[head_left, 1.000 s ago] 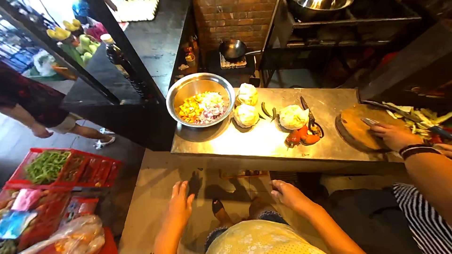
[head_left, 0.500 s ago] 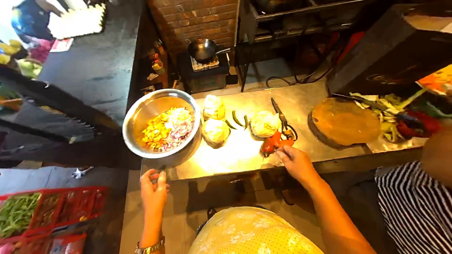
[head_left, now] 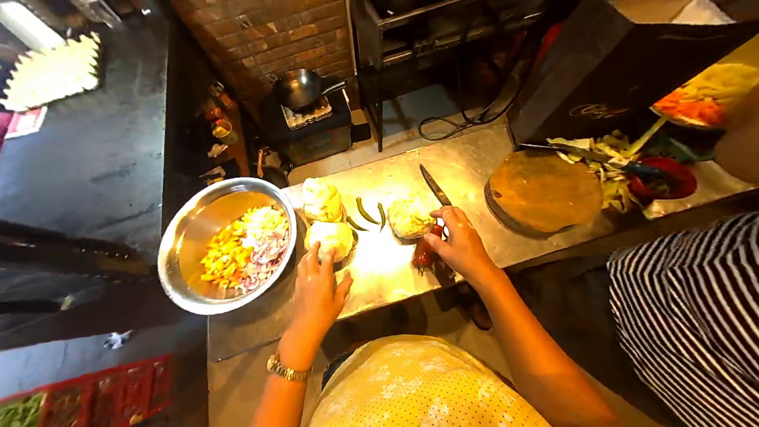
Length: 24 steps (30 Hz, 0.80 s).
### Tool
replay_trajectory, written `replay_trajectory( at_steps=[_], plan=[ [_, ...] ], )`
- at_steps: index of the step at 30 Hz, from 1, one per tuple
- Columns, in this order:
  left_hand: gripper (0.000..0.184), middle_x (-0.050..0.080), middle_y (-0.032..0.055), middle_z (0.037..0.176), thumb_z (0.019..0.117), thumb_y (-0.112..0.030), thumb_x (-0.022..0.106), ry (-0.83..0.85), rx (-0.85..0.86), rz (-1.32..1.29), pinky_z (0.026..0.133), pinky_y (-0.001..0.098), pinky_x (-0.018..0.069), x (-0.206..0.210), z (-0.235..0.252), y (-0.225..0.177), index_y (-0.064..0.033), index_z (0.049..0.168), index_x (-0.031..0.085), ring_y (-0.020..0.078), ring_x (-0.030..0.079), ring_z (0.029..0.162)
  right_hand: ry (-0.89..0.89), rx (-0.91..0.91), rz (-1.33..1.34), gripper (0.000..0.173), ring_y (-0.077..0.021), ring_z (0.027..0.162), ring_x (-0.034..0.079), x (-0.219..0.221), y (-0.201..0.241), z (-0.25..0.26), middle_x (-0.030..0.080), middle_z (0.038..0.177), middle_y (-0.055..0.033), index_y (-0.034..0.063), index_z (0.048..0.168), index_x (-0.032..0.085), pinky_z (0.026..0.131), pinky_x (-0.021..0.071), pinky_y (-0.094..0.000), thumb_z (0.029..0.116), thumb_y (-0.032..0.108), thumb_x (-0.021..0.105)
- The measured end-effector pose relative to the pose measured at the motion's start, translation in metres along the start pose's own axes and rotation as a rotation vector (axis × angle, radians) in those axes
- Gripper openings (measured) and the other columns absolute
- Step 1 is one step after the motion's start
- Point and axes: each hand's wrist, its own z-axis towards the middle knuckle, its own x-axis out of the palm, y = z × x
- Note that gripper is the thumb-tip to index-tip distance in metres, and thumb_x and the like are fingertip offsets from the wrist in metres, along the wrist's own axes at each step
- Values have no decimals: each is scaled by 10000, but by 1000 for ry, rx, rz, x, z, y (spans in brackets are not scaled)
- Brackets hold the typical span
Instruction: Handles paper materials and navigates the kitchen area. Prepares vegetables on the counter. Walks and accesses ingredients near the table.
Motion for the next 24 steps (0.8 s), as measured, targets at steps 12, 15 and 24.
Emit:
replay_trajectory(
  at_steps=[12,15,24],
  plan=[
    [499,522,220,1450,1003,-262,649,529,207,-149,1011,487,525,11,40,-22,-21,1425,537,348,633,1185,-87,426,95,865,-426,1258,569,7,-16,-55,470,1479,-294,22,1506,447,1002,507,-579,863,494,782],
    [528,503,223,1466,994,-267,663,585,202,-68,1031,517,509,17,54,-26,-30,1444,518,365,614,1216,-18,451,-67,1076,-474,1276,551,34,4,-40,344,1588,-293,136,1589,374,969,513,-619,744,633,818],
    [549,395,210,1577,1015,-284,626,680,261,-7,1045,545,489,34,73,-51,-54,1490,479,398,567,1286,100,573,-241,953,-452,1379,449,44,10,-14,361,1601,-205,208,1604,361,981,506,-588,770,371,793]
  ],
)
